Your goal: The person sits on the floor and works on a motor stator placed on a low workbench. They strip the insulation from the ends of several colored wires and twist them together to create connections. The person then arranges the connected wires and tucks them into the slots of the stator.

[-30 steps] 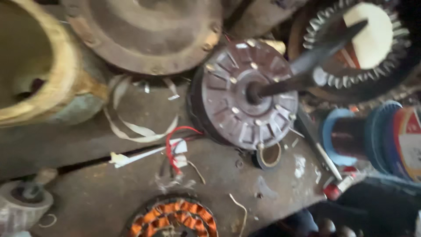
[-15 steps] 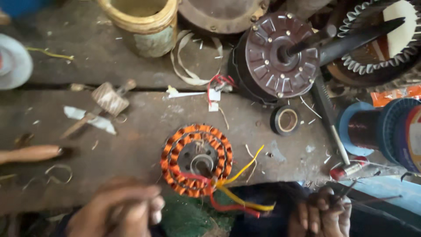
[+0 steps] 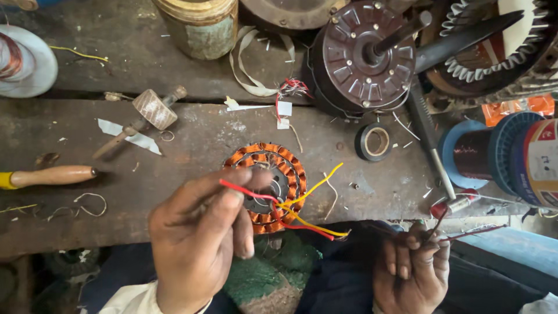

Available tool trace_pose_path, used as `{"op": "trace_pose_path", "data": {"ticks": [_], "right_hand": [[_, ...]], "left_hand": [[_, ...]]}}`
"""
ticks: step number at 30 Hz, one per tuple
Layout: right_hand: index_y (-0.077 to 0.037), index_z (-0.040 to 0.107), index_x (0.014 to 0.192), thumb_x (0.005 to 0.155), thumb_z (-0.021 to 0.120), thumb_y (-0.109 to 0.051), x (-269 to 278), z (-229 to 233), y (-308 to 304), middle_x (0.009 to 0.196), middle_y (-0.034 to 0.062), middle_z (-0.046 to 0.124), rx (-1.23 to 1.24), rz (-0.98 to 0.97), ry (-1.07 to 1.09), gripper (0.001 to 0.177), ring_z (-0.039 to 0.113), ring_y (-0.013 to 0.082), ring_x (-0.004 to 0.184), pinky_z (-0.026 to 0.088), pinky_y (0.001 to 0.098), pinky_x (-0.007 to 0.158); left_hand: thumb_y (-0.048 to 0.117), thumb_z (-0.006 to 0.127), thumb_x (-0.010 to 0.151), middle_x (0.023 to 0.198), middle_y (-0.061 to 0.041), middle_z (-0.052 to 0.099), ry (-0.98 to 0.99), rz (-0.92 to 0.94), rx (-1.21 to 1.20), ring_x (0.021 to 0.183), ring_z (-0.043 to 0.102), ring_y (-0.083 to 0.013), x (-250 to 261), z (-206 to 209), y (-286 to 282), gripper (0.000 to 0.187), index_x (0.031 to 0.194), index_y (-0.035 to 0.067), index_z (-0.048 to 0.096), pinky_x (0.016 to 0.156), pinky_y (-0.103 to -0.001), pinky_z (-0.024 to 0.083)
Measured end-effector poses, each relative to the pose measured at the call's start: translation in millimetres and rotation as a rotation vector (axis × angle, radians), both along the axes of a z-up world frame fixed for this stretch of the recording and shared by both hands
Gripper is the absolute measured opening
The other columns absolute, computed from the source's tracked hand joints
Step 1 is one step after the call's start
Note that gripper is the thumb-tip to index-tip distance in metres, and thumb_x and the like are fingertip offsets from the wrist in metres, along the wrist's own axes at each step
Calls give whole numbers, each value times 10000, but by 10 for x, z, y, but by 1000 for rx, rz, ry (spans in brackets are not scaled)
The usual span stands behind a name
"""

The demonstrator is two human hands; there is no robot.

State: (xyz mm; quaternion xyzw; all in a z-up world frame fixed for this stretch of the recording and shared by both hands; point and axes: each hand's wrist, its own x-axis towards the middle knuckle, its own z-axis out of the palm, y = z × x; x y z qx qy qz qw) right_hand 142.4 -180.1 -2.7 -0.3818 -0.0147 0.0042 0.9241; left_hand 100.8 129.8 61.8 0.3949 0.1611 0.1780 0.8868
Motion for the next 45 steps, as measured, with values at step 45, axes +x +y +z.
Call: {"op": "trace_pose_path", "data": {"ticks": [45], "right_hand": [[-90, 619, 1198, 1129, 563, -75, 73, 17, 190, 1065, 96, 634, -118, -37, 31, 90, 448, 86, 631, 401, 241, 608]], "left_hand": [[47, 840, 928, 1027, -72, 701, -82, 257, 1354, 783, 663, -174, -160, 249, -389, 371, 1259, 54, 672, 685, -304, 533]]}}
